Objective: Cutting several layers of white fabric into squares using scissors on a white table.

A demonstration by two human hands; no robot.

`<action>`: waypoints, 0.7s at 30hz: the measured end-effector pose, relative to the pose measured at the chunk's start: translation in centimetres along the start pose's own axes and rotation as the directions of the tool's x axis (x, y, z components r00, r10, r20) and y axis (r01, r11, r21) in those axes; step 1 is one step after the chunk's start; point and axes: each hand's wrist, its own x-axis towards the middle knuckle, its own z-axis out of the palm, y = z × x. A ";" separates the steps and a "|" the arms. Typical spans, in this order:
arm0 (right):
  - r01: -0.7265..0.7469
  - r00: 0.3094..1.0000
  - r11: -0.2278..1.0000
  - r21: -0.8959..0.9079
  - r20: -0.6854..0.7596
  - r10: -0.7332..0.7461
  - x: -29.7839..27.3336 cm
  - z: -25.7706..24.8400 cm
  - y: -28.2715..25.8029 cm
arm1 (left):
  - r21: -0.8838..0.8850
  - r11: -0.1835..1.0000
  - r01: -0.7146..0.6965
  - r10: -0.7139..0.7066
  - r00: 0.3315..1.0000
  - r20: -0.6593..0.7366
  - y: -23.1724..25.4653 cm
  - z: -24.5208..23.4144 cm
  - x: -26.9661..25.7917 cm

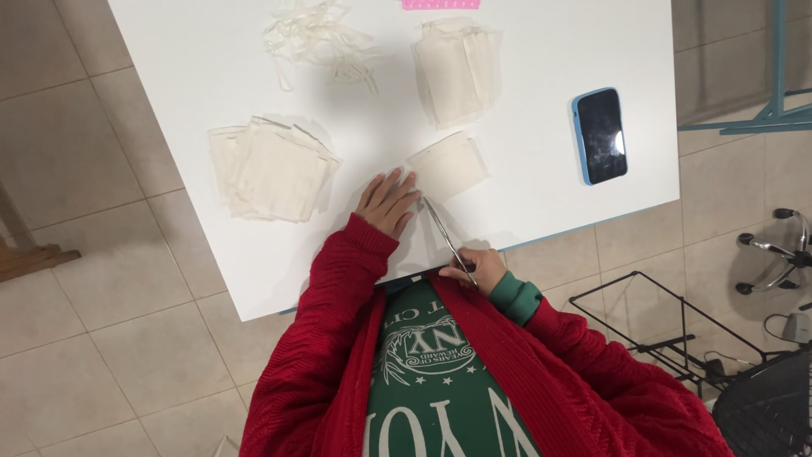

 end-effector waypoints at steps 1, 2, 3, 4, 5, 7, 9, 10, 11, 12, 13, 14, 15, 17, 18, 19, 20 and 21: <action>0.000 1.000 1.000 0.000 0.001 0.000 -0.1 0.0 -0.2 | 0.001 1.000 0.001 -0.001 1.000 0.000 0.0 0.0 0.0; -0.007 1.000 1.000 -0.017 0.001 0.007 -0.1 -0.1 -0.3 | -0.003 1.000 0.001 -0.001 1.000 -0.001 0.0 0.1 0.0; -0.013 1.000 0.999 -0.034 0.001 0.013 -0.1 -0.1 -0.4 | -0.007 1.000 0.002 -0.002 1.000 -0.003 0.0 0.1 0.0; -0.012 1.000 0.999 -0.035 0.001 0.012 -0.2 -0.2 -0.6 | -0.006 1.000 0.002 -0.002 1.000 -0.004 0.0 0.1 -0.1; -0.021 1.000 0.999 -0.024 0.005 0.022 -0.3 -0.2 -0.7 | -0.003 1.000 0.000 0.000 1.000 0.001 0.0 0.1 -0.1; -0.029 1.000 0.999 -0.014 0.006 0.029 -0.3 -0.1 -0.6 | 0.001 1.000 -0.003 0.003 1.000 0.003 0.0 0.0 0.0; -0.009 1.000 0.999 0.052 0.029 0.008 -0.3 0.0 -0.1 | -0.006 1.000 -0.003 0.003 1.000 0.013 -0.1 0.0 0.0; -0.008 1.000 0.999 0.051 0.031 0.006 -0.1 0.0 -0.3 | -0.004 1.000 -0.002 0.002 1.000 0.012 0.0 0.0 0.0; 0.002 0.999 0.998 0.061 0.033 -0.004 0.1 -0.1 -0.5 | -0.003 1.000 0.003 -0.003 1.000 0.016 0.0 0.0 0.0; 0.012 0.999 0.997 0.072 0.035 -0.015 0.3 -0.2 -0.8 | -0.003 1.000 0.007 -0.007 1.000 0.019 0.0 0.0 0.0; 0.014 0.999 0.997 0.071 0.036 -0.016 0.4 -0.2 -0.9 | -0.002 1.000 0.007 -0.007 1.000 0.018 0.0 0.1 -0.1; 0.014 0.999 0.998 0.069 0.036 -0.016 0.6 -0.2 -1.2 | -0.013 1.000 0.025 -0.025 1.000 0.019 0.0 0.1 -0.1; 0.014 0.999 0.998 0.067 0.036 -0.016 0.8 -0.2 -1.4 | -0.024 0.999 0.043 -0.043 0.999 0.021 0.0 0.2 -0.1; 0.021 0.999 0.998 0.067 0.038 -0.023 1.0 -0.3 -1.4 | -0.030 0.998 0.052 -0.051 0.999 0.013 0.1 0.1 -0.1; 0.027 0.999 0.997 0.067 0.039 -0.030 1.2 -0.3 -1.4 | -0.037 0.998 0.059 -0.059 0.998 0.005 0.1 0.1 -0.1; 0.029 0.999 0.997 0.066 0.040 -0.032 1.3 -0.4 -1.4 | -0.034 0.998 0.060 -0.060 0.998 0.003 0.0 0.0 0.0; 0.022 0.999 0.998 0.066 0.044 -0.025 1.2 -0.5 -1.4 | -0.029 0.997 0.065 -0.065 0.998 0.013 0.1 0.0 0.0; 0.015 0.999 0.998 0.065 0.047 -0.018 1.1 -0.6 -1.3 | -0.023 0.997 0.071 -0.070 0.997 0.022 0.2 -0.1 0.0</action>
